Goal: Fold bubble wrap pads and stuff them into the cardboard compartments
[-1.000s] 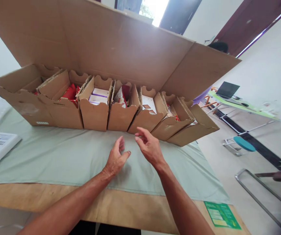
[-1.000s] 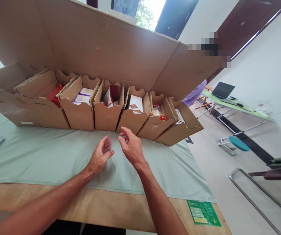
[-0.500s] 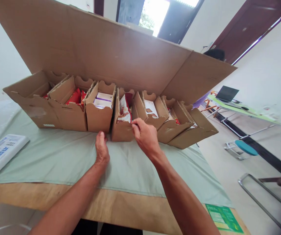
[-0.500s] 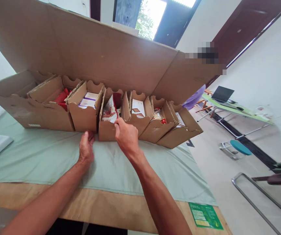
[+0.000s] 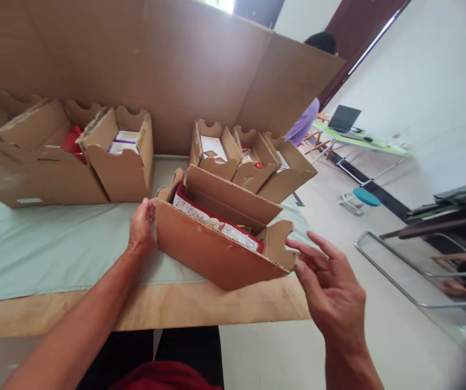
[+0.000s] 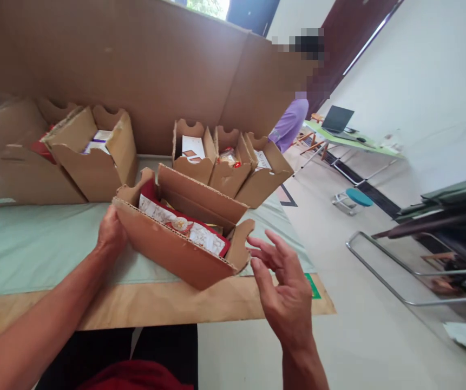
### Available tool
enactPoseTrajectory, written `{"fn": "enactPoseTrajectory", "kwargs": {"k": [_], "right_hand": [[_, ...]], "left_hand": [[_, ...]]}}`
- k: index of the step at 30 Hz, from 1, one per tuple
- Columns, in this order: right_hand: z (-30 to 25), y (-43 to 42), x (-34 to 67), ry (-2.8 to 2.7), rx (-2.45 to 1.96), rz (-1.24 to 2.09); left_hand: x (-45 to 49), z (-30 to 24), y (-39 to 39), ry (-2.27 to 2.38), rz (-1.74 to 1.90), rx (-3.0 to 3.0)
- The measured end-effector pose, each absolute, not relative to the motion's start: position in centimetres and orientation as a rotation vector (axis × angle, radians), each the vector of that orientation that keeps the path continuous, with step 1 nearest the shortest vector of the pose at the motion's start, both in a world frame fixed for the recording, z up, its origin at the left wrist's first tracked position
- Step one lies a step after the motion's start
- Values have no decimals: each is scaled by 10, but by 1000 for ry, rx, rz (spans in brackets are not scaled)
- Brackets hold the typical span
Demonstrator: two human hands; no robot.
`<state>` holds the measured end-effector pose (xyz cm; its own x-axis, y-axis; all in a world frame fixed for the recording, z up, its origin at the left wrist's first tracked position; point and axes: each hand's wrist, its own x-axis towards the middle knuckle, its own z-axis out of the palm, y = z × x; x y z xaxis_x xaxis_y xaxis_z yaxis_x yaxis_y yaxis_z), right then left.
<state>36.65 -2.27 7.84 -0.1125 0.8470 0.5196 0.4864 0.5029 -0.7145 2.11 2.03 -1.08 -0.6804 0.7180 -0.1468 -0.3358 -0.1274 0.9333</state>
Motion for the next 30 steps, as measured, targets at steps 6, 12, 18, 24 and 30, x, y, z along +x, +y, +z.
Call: {"fn": "enactPoseTrajectory", "kwargs": {"k": [6, 12, 18, 24, 30], "right_hand": [[31, -46, 375, -1849, -1147, 827], [17, -39, 344, -1919, -1188, 797], [8, -33, 334, -1860, -1277, 711], [13, -2, 345, -1759, -1235, 752], [22, 70, 368, -1556, -1131, 957]], "left_hand": [[31, -2, -18, 1519, 1742, 707], [45, 1, -36, 1287, 1777, 664], [61, 5, -40, 1111, 1833, 414], [85, 7, -36, 959, 1871, 522], [104, 8, 7, 983, 1717, 746]]}}
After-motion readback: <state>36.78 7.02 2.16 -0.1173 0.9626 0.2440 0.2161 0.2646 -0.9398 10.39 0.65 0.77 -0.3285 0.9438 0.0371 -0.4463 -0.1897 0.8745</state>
